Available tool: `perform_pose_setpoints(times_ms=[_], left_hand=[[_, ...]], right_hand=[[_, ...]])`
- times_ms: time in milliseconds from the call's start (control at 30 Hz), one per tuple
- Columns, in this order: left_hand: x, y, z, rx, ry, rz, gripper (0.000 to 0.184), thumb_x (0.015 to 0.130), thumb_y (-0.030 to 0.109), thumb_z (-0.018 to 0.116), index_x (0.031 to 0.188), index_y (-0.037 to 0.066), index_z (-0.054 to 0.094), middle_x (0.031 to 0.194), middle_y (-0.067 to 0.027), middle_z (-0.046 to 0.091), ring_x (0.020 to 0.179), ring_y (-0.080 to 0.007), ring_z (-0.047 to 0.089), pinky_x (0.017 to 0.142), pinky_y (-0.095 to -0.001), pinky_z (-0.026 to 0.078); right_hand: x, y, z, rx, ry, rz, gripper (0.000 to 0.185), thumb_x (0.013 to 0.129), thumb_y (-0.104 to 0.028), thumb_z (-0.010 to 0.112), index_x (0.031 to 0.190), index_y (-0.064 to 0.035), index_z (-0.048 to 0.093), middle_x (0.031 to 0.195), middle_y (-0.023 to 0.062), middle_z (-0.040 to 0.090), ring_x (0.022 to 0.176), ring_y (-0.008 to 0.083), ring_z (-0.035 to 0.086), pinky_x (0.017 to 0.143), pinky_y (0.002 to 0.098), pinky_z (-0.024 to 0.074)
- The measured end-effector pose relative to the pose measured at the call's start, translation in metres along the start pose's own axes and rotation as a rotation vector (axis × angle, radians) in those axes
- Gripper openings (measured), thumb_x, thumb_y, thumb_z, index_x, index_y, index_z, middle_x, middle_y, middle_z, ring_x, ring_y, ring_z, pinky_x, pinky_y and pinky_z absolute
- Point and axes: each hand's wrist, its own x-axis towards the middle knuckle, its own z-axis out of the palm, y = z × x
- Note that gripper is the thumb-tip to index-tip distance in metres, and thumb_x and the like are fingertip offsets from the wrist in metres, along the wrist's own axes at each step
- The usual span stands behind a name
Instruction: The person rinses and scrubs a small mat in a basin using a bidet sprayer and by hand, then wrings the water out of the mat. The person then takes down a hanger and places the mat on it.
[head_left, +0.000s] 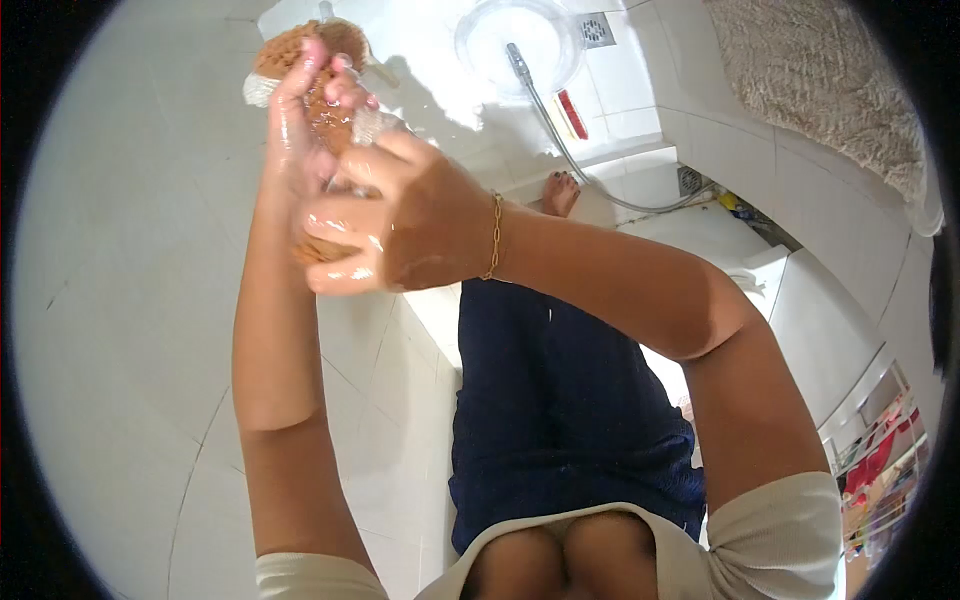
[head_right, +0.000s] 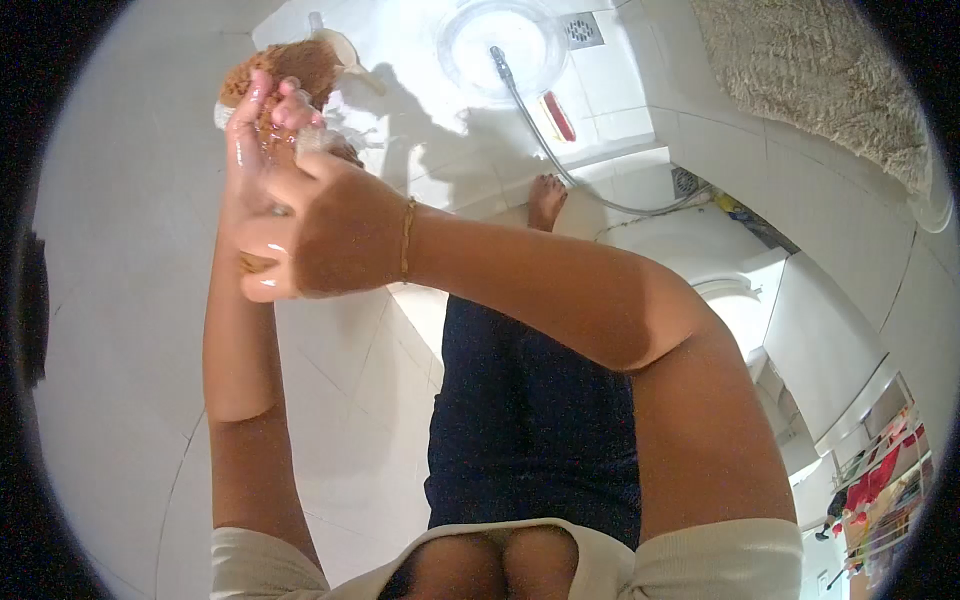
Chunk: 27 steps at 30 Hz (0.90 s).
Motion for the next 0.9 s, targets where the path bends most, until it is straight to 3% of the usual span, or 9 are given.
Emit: perform_pose_setpoints(times_ms=[167, 433, 500, 633, 667, 767, 833, 867, 900], left_hand=[[0.016, -0.034, 0.008, 0.005, -0.109, -0.12, 0.027, 0.082, 0.034, 0.058, 0.077, 0.01, 0.049, 0.052, 0.0025, 0.038, 0.049, -0.0112, 0.04, 0.065, -0.0325, 0.043], [0.018, -0.075, 0.037, 0.223, -0.153, -0.123, 0.014, 0.081, 0.019, 0.06, 0.076, 0.008, 0.052, 0.051, 0.002, 0.04, 0.044, -0.0093, 0.037, 0.044, -0.0238, 0.033], [0.008, -0.081, 0.056, 0.388, 0.023, 0.027, 0.013, 0.081, 0.017, 0.059, 0.077, 0.007, 0.052, 0.051, 0.0019, 0.039, 0.044, -0.0094, 0.039, 0.043, -0.0242, 0.033], [0.021, -0.071, 0.022, 0.033, 0.087, 0.085, 0.026, 0.082, 0.029, 0.061, 0.072, 0.008, 0.049, 0.05, 0.0005, 0.04, 0.046, -0.0124, 0.042, 0.049, -0.0274, 0.039], [0.023, -0.063, 0.011, -0.045, 0.114, 0.091, 0.027, 0.082, 0.031, 0.061, 0.073, 0.008, 0.048, 0.052, 0.0004, 0.038, 0.048, -0.0131, 0.041, 0.061, -0.0311, 0.042], [0.024, -0.042, -0.002, -0.2, 0.193, 0.222, 0.028, 0.085, 0.032, 0.052, 0.073, 0.007, 0.047, 0.052, 0.0012, 0.037, 0.051, -0.0139, 0.039, 0.069, -0.0366, 0.042], [0.025, -0.025, -0.003, -0.283, 0.158, 0.296, 0.029, 0.085, 0.034, 0.053, 0.073, 0.008, 0.047, 0.052, 0.0013, 0.037, 0.05, -0.0137, 0.039, 0.067, -0.0356, 0.043], [0.024, -0.019, -0.002, -0.361, 0.127, 0.37, 0.03, 0.084, 0.037, 0.053, 0.073, 0.009, 0.047, 0.051, 0.0015, 0.038, 0.048, -0.0136, 0.039, 0.065, -0.0345, 0.043], [0.022, -0.017, -0.001, -0.362, 0.127, 0.372, 0.03, 0.084, 0.037, 0.053, 0.073, 0.009, 0.047, 0.051, 0.0015, 0.038, 0.048, -0.0136, 0.039, 0.065, -0.0345, 0.043]], right_hand=[[-0.036, 0.001, 0.019, 0.004, -0.161, -0.116, 0.012, 0.065, -0.02, 0.061, 0.063, -0.0252, 0.05, 0.069, -0.0078, 0.044, 0.06, 0.0133, 0.042, 0.045, 0.0246, 0.0296], [-0.114, 0.033, 0.055, 0.104, -0.443, -0.343, 0.006, 0.07, -0.022, 0.057, 0.071, -0.0182, 0.053, 0.071, -0.0005, 0.05, 0.059, 0.0173, 0.052, 0.042, 0.0295, 0.0435], [-0.128, 0.046, 0.054, 0.035, -0.524, -0.361, 0.008, 0.07, -0.023, 0.058, 0.071, -0.0173, 0.052, 0.072, -0.0006, 0.05, 0.061, 0.0179, 0.053, 0.042, 0.029, 0.0439], [-0.112, 0.043, 0.02, 0.086, -0.612, -0.271, 0.016, 0.066, -0.022, 0.059, 0.081, -0.0176, 0.054, 0.082, -0.0021, 0.052, 0.074, 0.0153, 0.054, 0.054, 0.0281, 0.0464], [-0.113, 0.041, 0.009, 0.094, -0.614, -0.269, 0.016, 0.066, -0.022, 0.059, 0.081, -0.0176, 0.054, 0.082, -0.0021, 0.052, 0.074, 0.0153, 0.054, 0.054, 0.0281, 0.0464], [-0.107, 0.032, -0.012, 0.045, -0.436, 0.07, 0.026, 0.074, -0.024, 0.06, 0.098, -0.0172, 0.054, 0.097, 0.0037, 0.052, 0.087, 0.0202, 0.053, 0.067, 0.03, 0.0472], [-0.103, 0.01, -0.02, 0.15, -0.154, 0.82, 0.043, 0.076, -0.029, 0.065, 0.113, -0.0138, 0.05, 0.112, 0.0136, 0.047, 0.107, 0.0313, 0.045, 0.082, 0.0389, 0.0438], [-0.107, 0.003, -0.006, 0.289, -0.045, 1.146, 0.062, 0.082, -0.049, 0.054, 0.13, -0.0128, 0.037, 0.126, 0.0163, 0.039, 0.114, 0.0359, 0.039, 0.087, 0.0423, 0.0435], [-0.116, -0.002, 0.001, 0.289, -0.046, 1.144, 0.062, 0.082, -0.049, 0.054, 0.13, -0.0128, 0.037, 0.126, 0.0163, 0.039, 0.114, 0.0359, 0.039, 0.087, 0.0423, 0.0435]])
